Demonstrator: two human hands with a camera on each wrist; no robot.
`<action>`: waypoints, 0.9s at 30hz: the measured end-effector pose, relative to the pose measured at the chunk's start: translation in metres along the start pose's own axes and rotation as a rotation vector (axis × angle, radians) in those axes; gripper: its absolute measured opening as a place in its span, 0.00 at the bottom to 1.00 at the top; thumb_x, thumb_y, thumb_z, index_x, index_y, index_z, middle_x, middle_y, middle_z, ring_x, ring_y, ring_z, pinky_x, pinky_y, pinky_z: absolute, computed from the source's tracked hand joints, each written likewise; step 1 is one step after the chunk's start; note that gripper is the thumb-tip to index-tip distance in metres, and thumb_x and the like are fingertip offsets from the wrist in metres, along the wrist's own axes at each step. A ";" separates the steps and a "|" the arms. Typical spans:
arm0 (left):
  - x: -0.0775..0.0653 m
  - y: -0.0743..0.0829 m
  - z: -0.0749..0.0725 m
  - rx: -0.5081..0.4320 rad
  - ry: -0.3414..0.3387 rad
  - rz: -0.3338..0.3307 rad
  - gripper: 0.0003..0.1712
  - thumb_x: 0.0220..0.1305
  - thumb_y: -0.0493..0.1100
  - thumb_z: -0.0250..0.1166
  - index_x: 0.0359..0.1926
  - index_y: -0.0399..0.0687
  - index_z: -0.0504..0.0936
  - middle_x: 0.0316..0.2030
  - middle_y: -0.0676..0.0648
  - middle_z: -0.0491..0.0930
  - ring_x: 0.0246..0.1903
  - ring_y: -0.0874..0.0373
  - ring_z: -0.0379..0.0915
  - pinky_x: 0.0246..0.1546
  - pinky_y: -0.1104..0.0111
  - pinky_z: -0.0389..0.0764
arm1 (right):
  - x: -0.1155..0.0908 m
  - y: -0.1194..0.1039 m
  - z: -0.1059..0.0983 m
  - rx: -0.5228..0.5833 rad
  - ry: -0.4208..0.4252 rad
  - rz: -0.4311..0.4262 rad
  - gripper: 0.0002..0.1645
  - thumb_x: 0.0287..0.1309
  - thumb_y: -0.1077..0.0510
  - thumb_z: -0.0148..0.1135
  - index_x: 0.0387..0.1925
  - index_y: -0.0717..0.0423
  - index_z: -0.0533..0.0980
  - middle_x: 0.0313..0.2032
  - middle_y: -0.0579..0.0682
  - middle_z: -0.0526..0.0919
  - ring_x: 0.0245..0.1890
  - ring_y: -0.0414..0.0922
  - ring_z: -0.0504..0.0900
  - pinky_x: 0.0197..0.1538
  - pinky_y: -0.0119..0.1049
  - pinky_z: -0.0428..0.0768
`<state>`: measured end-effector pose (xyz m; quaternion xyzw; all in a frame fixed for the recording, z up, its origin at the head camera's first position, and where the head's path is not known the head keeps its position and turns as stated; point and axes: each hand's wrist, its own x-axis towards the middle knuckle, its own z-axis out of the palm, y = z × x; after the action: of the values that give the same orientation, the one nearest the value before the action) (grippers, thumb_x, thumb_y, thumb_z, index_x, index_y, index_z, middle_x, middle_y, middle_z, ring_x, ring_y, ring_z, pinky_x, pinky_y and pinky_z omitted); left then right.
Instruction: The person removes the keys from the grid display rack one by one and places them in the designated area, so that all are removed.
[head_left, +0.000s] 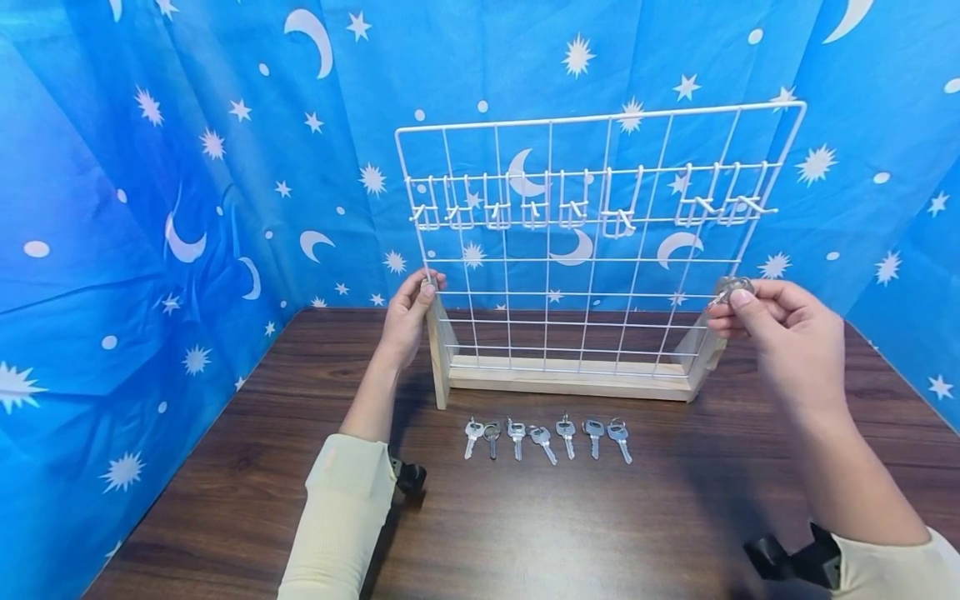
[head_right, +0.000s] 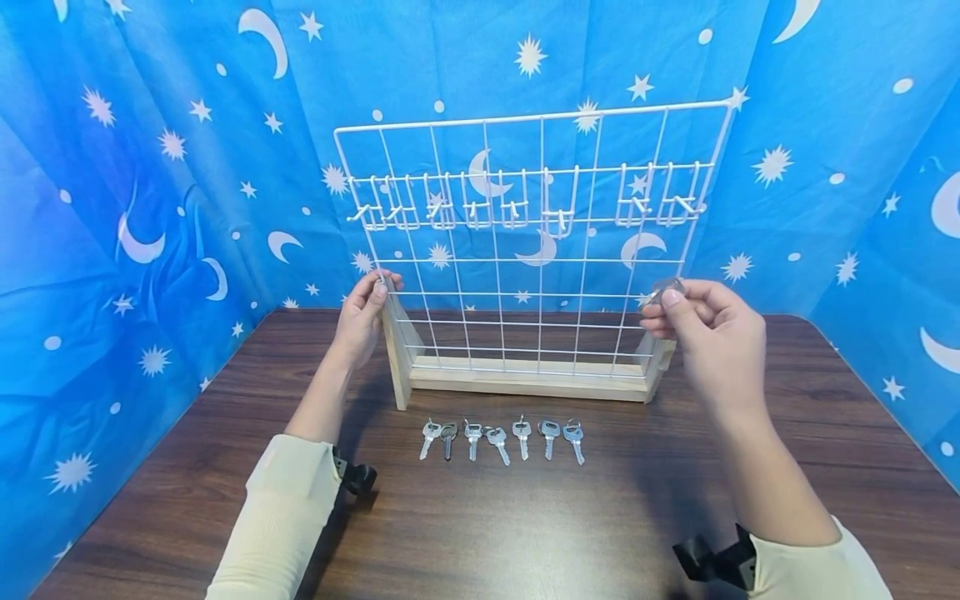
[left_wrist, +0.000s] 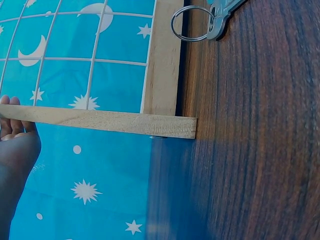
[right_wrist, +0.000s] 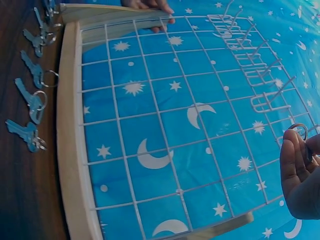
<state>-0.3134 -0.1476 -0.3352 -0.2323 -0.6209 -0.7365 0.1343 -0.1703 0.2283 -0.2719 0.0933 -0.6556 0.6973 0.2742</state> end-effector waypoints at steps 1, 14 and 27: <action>0.000 0.000 0.000 -0.001 -0.001 -0.002 0.17 0.69 0.38 0.52 0.53 0.31 0.67 0.55 0.26 0.65 0.54 0.51 0.67 0.61 0.60 0.62 | -0.001 0.001 0.000 -0.025 -0.002 0.006 0.08 0.60 0.63 0.58 0.39 0.63 0.75 0.26 0.43 0.85 0.26 0.35 0.83 0.36 0.22 0.78; -0.001 0.002 0.002 0.001 -0.003 -0.007 0.16 0.70 0.37 0.50 0.54 0.31 0.66 0.55 0.24 0.62 0.58 0.41 0.62 0.61 0.59 0.61 | -0.014 0.014 0.001 -0.092 -0.056 0.057 0.07 0.61 0.60 0.57 0.38 0.61 0.74 0.27 0.42 0.84 0.28 0.35 0.83 0.34 0.21 0.78; 0.000 0.000 0.001 -0.013 0.005 0.008 0.20 0.69 0.35 0.50 0.55 0.22 0.62 0.50 0.34 0.72 0.58 0.33 0.58 0.61 0.58 0.61 | -0.023 0.029 -0.001 -0.078 -0.148 0.133 0.07 0.62 0.61 0.56 0.40 0.61 0.70 0.30 0.45 0.85 0.29 0.37 0.84 0.36 0.23 0.78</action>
<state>-0.3130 -0.1467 -0.3351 -0.2338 -0.6149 -0.7404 0.1375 -0.1654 0.2234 -0.3088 0.0901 -0.7054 0.6791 0.1817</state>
